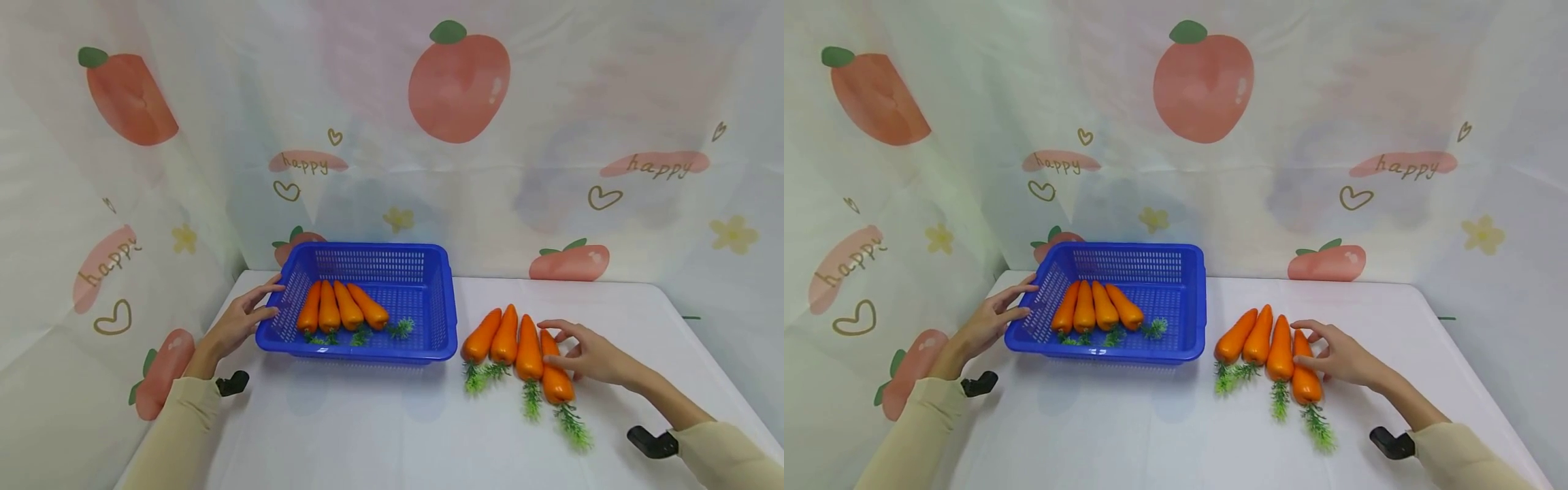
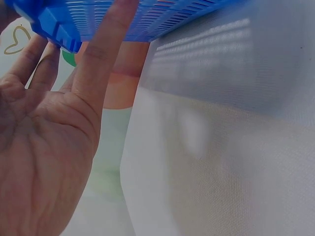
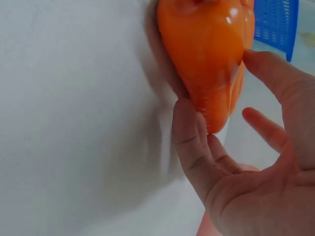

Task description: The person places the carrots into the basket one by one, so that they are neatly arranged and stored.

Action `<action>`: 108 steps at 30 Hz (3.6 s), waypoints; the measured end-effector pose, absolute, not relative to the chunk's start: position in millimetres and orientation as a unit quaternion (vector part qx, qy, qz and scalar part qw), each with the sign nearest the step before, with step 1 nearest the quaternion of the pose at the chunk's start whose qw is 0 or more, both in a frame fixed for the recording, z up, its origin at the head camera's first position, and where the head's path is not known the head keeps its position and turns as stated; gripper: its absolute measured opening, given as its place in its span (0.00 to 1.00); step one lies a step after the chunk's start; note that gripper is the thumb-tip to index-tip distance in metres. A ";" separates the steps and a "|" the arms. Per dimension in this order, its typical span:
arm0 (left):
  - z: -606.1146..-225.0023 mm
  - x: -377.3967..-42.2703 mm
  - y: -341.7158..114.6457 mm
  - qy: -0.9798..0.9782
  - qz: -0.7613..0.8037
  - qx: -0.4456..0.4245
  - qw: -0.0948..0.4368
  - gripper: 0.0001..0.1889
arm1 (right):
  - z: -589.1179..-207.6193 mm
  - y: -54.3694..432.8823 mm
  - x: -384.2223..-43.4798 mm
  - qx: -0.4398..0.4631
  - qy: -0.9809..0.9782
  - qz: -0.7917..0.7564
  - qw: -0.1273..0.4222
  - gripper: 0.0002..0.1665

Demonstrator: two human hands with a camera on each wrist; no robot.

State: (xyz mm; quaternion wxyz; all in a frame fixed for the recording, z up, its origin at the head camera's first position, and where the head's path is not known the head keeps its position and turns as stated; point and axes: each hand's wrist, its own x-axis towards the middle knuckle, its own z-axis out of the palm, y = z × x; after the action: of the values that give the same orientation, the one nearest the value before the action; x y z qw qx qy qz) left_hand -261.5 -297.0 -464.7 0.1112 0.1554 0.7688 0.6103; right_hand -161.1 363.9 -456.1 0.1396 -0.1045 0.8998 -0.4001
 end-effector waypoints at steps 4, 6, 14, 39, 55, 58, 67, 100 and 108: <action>-465.2 -261.7 -297.5 0.768 0.611 0.157 0.112 0.27 | -459.1 364.1 -158.1 -0.097 0.893 -0.413 0.153 0.41; -465.3 -261.7 -297.5 0.768 0.611 0.158 0.112 0.28 | -459.8 364.4 -156.8 -0.098 0.891 -0.415 0.155 0.41; -463.2 -259.5 -296.2 0.768 0.610 0.158 0.111 0.28 | -460.9 362.6 -154.9 -0.081 0.888 -0.423 0.159 0.40; -465.3 -260.3 -296.2 0.767 0.612 0.158 0.109 0.27 | -458.3 358.0 -150.9 -0.033 0.885 -0.430 0.176 0.42; -463.5 -259.0 -295.2 0.764 0.616 0.158 0.112 0.27 | -445.5 362.0 -155.1 -0.045 0.879 -0.433 0.195 0.41; -463.4 -258.9 -295.0 0.767 0.612 0.157 0.113 0.28 | -439.6 366.0 -157.1 -0.054 0.880 -0.430 0.195 0.41; -462.8 -258.3 -294.1 0.766 0.613 0.156 0.112 0.28 | -413.4 372.3 -163.9 -0.100 0.883 -0.430 0.161 0.40; -463.8 -257.8 -293.3 0.770 0.611 0.152 0.106 0.28 | -333.2 338.8 -212.4 -0.200 0.867 -0.444 0.101 0.35; -465.2 -259.5 -294.8 0.765 0.615 0.158 0.109 0.28 | -320.1 311.9 -233.3 -0.202 0.864 -0.442 0.132 0.37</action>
State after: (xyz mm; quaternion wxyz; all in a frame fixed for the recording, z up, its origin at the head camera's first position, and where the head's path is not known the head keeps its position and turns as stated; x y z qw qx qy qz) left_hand -259.5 -294.8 -465.2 0.1087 0.1583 0.7652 0.6145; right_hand -233.3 311.9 -320.1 0.1318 -0.2020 0.8642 -0.4415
